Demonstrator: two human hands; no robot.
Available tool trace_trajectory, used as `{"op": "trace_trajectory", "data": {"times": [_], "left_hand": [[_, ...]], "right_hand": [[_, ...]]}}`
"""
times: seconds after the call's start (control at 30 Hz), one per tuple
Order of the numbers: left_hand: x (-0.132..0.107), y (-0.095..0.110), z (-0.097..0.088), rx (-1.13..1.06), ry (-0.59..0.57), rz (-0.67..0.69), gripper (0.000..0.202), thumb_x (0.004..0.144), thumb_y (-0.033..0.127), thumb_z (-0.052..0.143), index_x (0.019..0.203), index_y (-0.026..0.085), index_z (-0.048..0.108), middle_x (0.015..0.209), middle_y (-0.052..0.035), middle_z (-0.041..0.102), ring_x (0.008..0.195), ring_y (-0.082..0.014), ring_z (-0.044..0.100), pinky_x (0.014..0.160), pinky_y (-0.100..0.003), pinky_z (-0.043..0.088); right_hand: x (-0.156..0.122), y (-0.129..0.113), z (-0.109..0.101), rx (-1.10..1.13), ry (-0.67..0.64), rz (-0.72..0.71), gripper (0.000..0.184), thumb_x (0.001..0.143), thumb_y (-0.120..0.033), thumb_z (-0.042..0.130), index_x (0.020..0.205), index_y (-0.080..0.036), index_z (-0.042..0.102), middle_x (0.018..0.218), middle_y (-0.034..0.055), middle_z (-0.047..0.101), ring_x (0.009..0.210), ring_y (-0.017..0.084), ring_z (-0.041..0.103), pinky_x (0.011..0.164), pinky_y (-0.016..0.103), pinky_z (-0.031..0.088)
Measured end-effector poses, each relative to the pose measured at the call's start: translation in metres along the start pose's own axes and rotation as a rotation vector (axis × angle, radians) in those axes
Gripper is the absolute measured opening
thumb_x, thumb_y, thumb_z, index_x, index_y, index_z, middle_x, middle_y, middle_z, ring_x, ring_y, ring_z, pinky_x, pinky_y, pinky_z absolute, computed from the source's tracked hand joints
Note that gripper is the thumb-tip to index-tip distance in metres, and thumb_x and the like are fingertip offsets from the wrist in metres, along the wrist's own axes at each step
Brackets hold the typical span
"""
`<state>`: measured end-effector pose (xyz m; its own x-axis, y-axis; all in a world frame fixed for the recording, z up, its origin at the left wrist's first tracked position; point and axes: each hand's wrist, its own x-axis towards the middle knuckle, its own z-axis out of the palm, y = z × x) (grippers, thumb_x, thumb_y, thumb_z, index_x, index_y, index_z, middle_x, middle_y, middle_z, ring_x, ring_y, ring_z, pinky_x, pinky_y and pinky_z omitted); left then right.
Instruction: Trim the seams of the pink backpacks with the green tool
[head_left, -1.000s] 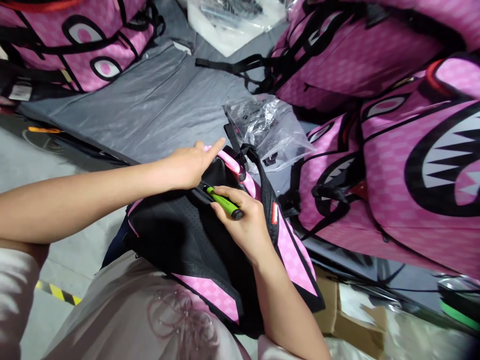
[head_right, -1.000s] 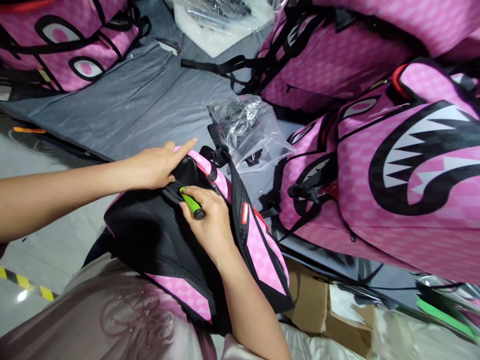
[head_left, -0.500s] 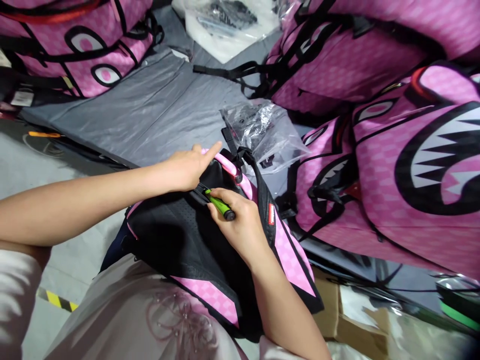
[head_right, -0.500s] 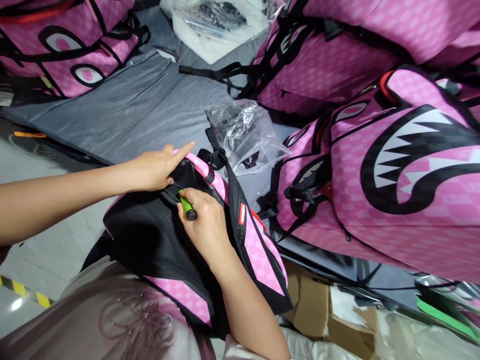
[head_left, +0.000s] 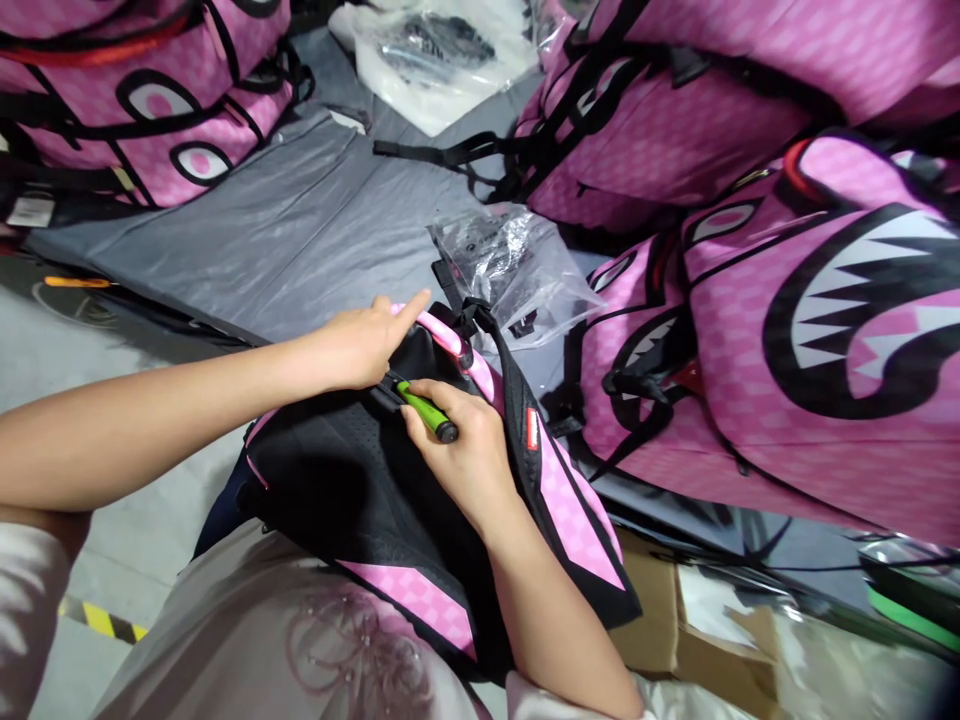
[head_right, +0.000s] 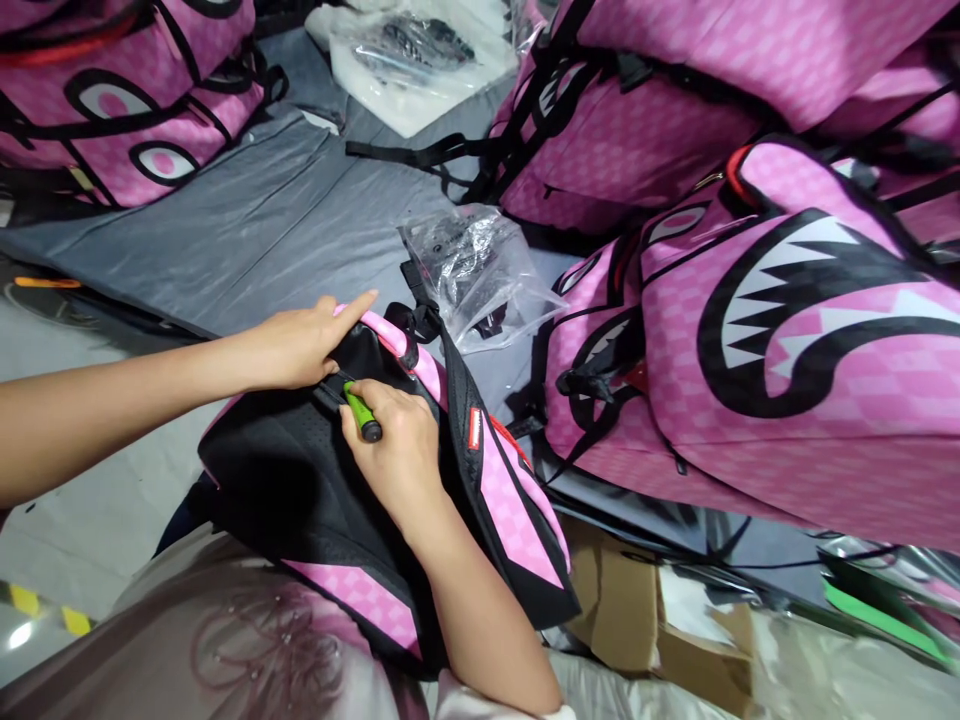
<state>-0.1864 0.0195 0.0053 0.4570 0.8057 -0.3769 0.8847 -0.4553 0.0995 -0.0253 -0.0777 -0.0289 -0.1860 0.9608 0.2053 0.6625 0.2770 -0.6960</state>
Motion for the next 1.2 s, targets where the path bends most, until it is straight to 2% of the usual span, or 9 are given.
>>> {"op": "trace_trajectory", "data": {"times": [0.57,0.67,0.77,0.83,0.9,0.97,1.03,1.1,1.2], "left_hand": [[-0.002,-0.001,0.0,0.001,0.017,-0.001,0.096,0.09,0.024,0.058,0.162,0.026,-0.004,0.138,-0.0183,0.05,0.109,-0.0319,0.068,0.084,-0.036,0.054],[-0.004,-0.003,-0.003,0.0,0.0,-0.005,0.094,0.091,0.025,0.057,0.162,0.024,-0.004,0.139,-0.0198,0.05,0.113,-0.0338,0.067,0.084,-0.037,0.054],[-0.002,-0.006,-0.003,0.016,-0.007,0.008,0.093,0.092,0.027,0.056,0.162,0.023,-0.005,0.141,-0.0208,0.049,0.114,-0.0351,0.066,0.085,-0.037,0.054],[0.001,-0.008,-0.002,0.028,-0.004,0.018,0.093,0.092,0.028,0.056,0.162,0.023,-0.006,0.142,-0.0207,0.049,0.114,-0.0353,0.067,0.084,-0.037,0.054],[0.003,-0.009,-0.001,0.03,-0.004,0.021,0.093,0.092,0.028,0.056,0.163,0.024,-0.005,0.14,-0.0202,0.05,0.113,-0.0352,0.067,0.083,-0.037,0.054],[0.006,-0.01,0.0,0.026,-0.006,0.024,0.093,0.092,0.028,0.055,0.163,0.023,-0.005,0.138,-0.0199,0.052,0.112,-0.0351,0.067,0.082,-0.037,0.054],[0.007,-0.01,0.001,0.027,-0.007,0.022,0.091,0.093,0.028,0.054,0.163,0.022,-0.004,0.137,-0.0203,0.052,0.112,-0.0353,0.067,0.083,-0.038,0.055],[0.009,-0.01,0.001,0.03,-0.011,0.013,0.091,0.093,0.027,0.054,0.163,0.021,-0.005,0.14,-0.0213,0.05,0.114,-0.0353,0.067,0.086,-0.039,0.055],[0.012,-0.011,0.0,0.019,-0.019,0.008,0.09,0.094,0.027,0.052,0.163,0.022,-0.005,0.143,-0.0215,0.049,0.118,-0.0344,0.065,0.089,-0.039,0.054]], "right_hand": [[0.001,-0.007,0.006,-0.023,-0.016,0.069,0.014,0.088,-0.022,0.067,0.101,-0.023,0.072,0.103,0.0039,0.08,0.091,0.022,0.076,0.085,0.034,0.055],[-0.002,-0.018,-0.016,-0.046,-0.021,0.077,0.006,0.088,-0.023,0.067,0.093,-0.023,0.071,0.095,0.0029,0.08,0.087,0.022,0.075,0.085,0.035,0.054],[-0.002,-0.019,-0.057,0.046,0.157,0.003,0.006,0.09,-0.025,0.063,0.086,-0.023,0.067,0.106,0.0043,0.077,0.099,0.021,0.073,0.091,0.033,0.054],[0.006,-0.003,-0.084,-0.02,0.364,0.023,0.012,0.093,-0.023,0.053,0.094,-0.023,0.066,0.11,0.0062,0.076,0.103,0.021,0.072,0.092,0.033,0.054],[0.024,0.028,-0.103,-0.179,0.467,0.129,0.028,0.095,-0.018,0.044,0.116,-0.019,0.062,0.108,0.0086,0.075,0.101,0.02,0.072,0.09,0.032,0.054],[0.05,0.069,-0.109,-0.414,0.326,0.298,0.037,0.097,-0.017,0.039,0.129,-0.015,0.058,0.112,0.0123,0.075,0.104,0.021,0.072,0.09,0.031,0.053],[0.078,0.109,-0.104,-0.702,-0.012,0.487,0.036,0.101,-0.021,0.038,0.127,-0.014,0.062,0.118,0.0153,0.073,0.112,0.025,0.069,0.092,0.032,0.051],[0.102,0.138,-0.093,-0.772,-0.146,0.534,0.033,0.101,-0.029,0.047,0.122,-0.012,0.067,0.118,0.0184,0.073,0.112,0.028,0.069,0.09,0.032,0.051],[0.126,0.161,-0.075,-0.808,-0.226,0.51,0.04,0.097,-0.034,0.06,0.126,-0.008,0.065,0.127,0.0222,0.068,0.115,0.028,0.067,0.091,0.03,0.05]]}}
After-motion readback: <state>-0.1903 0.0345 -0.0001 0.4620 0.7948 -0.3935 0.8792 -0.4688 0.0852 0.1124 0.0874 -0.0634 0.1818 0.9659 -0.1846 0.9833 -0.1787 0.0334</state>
